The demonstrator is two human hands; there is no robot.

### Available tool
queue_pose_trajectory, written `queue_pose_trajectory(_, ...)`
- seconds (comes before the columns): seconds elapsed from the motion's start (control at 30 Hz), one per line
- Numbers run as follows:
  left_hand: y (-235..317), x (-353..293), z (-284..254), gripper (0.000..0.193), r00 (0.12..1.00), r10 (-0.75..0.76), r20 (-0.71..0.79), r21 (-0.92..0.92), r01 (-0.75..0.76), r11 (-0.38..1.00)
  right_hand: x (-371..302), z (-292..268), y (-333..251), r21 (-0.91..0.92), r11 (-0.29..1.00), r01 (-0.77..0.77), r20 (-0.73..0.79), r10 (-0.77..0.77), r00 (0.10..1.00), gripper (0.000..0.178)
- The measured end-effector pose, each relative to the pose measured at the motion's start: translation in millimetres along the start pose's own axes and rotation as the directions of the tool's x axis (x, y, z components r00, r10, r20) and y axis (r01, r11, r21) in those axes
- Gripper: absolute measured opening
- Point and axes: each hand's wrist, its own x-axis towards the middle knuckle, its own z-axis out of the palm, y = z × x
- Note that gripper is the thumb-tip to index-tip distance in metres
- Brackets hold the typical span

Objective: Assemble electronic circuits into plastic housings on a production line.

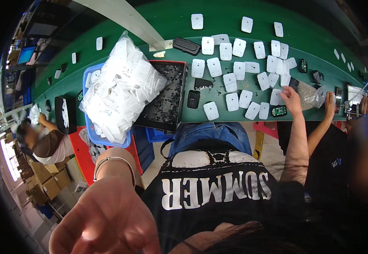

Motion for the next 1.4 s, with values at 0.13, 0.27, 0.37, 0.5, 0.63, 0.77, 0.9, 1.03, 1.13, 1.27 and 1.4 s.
queue_pose_trajectory(0.13, 8, -5, -3, 0.049, 0.999, -0.031, -0.011, 0.025, 0.032, 0.999, -3, 40, -68, -0.305, 0.942, 0.138, -0.207, -0.207, 0.956, 0.050)
queue_pose_trajectory(0.27, 5, -16, -1, 0.050, 0.996, -0.087, -0.028, 0.040, 0.088, 0.995, -5, 66, -92, -0.599, 0.796, 0.081, -0.272, -0.297, 0.915, 0.062)
queue_pose_trajectory(0.37, 5, -23, 0, 0.051, 0.990, -0.133, -0.040, 0.060, 0.135, 0.989, 1, 71, -85, -0.629, 0.777, 0.036, -0.257, -0.252, 0.933, 0.064)
queue_pose_trajectory(0.5, 11, -26, -7, 0.052, 0.982, -0.186, -0.046, 0.119, 0.190, 0.974, 3, 69, -97, -0.585, 0.811, 0.005, -0.271, -0.201, 0.941, 0.060)
queue_pose_trajectory(0.63, 17, -37, 1, 0.054, 0.968, -0.235, -0.081, 0.162, 0.246, 0.956, -6, 61, -107, -0.367, 0.926, 0.083, -0.371, -0.228, 0.900, 0.062)
queue_pose_trajectory(0.77, 7, -45, 1, 0.055, 0.957, -0.268, -0.108, 0.238, 0.286, 0.928, 24, 67, -178, -0.055, 0.983, 0.173, -0.300, -0.181, 0.936, 0.073)
queue_pose_trajectory(0.9, 1, -52, 1, 0.061, 0.960, -0.269, -0.072, 0.160, 0.277, 0.947, 121, 101, -220, -0.237, 0.937, 0.255, -0.319, -0.323, 0.891, 0.070)
queue_pose_trajectory(1.03, -12, -46, 5, 0.048, 0.977, -0.207, -0.051, 0.090, 0.211, 0.973, 183, 142, -273, -0.329, 0.936, 0.124, -0.197, -0.197, 0.960, 0.067)
queue_pose_trajectory(1.13, -6, -39, -4, 0.048, 0.942, -0.331, 0.049, 0.210, 0.314, 0.926, 210, 164, -283, -0.389, 0.915, 0.101, -0.185, -0.185, 0.965, 0.068)
queue_pose_trajectory(1.27, 3, -50, -10, 0.049, 0.954, -0.300, 0.018, 0.384, 0.270, 0.883, 225, 183, -281, -0.425, 0.900, 0.095, -0.134, -0.167, 0.977, 0.070)
queue_pose_trajectory(1.4, -2, -53, 3, 0.046, 0.941, -0.320, -0.111, 0.269, 0.339, 0.902, 219, 165, -271, -0.397, 0.912, 0.102, -0.139, -0.169, 0.976, 0.077)
